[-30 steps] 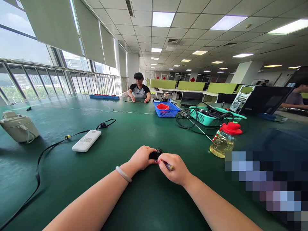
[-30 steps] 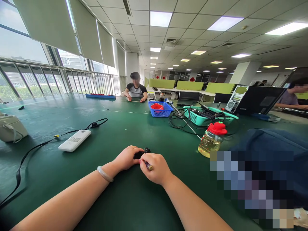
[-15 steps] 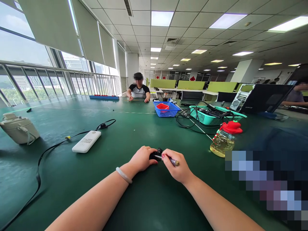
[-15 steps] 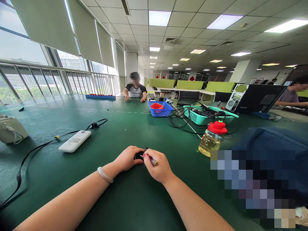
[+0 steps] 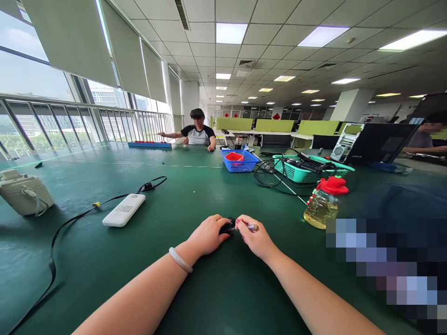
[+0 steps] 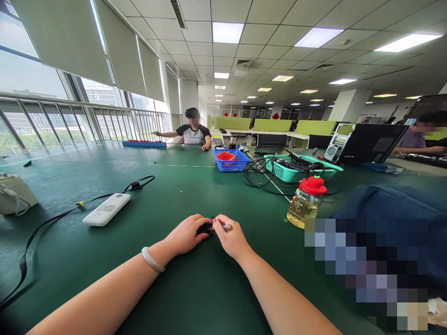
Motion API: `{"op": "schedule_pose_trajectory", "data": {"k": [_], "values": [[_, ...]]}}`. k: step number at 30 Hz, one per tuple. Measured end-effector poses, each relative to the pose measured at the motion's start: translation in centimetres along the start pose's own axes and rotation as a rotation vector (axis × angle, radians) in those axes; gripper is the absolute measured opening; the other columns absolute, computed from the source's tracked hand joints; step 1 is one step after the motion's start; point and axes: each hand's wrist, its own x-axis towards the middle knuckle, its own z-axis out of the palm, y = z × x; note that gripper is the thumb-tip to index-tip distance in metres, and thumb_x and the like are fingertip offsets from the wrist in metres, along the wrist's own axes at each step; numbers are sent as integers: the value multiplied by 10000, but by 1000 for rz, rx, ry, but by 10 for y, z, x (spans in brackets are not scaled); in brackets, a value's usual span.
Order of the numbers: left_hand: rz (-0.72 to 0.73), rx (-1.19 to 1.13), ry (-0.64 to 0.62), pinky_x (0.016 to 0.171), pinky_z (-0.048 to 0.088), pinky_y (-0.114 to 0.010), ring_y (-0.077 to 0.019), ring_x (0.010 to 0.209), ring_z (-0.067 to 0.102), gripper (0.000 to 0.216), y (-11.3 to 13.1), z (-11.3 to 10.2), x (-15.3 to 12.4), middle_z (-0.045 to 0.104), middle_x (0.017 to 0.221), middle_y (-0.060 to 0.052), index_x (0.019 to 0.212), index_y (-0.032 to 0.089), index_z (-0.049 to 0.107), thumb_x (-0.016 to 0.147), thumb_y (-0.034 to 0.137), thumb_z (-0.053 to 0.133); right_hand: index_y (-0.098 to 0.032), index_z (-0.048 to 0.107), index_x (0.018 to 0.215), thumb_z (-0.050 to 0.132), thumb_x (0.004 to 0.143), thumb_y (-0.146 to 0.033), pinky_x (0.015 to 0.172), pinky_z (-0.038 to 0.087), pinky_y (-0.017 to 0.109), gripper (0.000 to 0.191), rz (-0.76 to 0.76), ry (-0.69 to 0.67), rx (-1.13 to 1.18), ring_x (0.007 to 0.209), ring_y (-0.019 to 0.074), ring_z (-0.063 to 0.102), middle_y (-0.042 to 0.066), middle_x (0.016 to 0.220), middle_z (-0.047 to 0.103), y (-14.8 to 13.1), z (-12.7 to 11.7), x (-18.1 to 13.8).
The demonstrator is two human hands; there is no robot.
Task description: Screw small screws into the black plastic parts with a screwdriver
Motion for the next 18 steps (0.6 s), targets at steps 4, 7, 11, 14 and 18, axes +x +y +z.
{"op": "schedule_pose_trajectory", "data": {"k": [4,7,11,14,18], "values": [[49,40,7,1019,442,-382,-237,1117,568,340,3,-3,-2,637,1208,-65,1254,239,578,917,254,536,-216,527,692,519,869,-504,425,349,231,338,40,-19,168,432,98,400,-59,519,443,1,-3,2],[52,60,24,1007,443,-374,-230,1089,566,350,6,-6,-2,646,1185,-55,1272,258,571,931,230,493,-207,523,659,534,861,-533,415,340,231,384,18,111,363,400,85,379,-63,494,431,0,-12,6],[-44,98,124,980,448,-371,-231,1065,562,401,5,-9,-2,622,1170,-70,1342,267,523,959,229,412,-204,521,637,547,856,-532,397,316,224,395,1,354,497,372,71,332,-75,469,391,9,-27,14],[-153,192,146,942,454,-400,-257,1037,561,394,1,-8,-1,615,1136,-100,1324,247,552,973,262,374,-202,540,664,587,831,-562,402,338,226,399,33,378,430,390,74,367,-65,516,434,24,-33,19],[-251,313,75,893,453,-414,-273,984,564,355,-3,-6,-2,625,1068,-112,1203,239,643,964,268,381,-196,561,747,632,779,-623,429,380,232,434,101,298,286,412,74,429,-45,617,519,36,-32,20]]}}
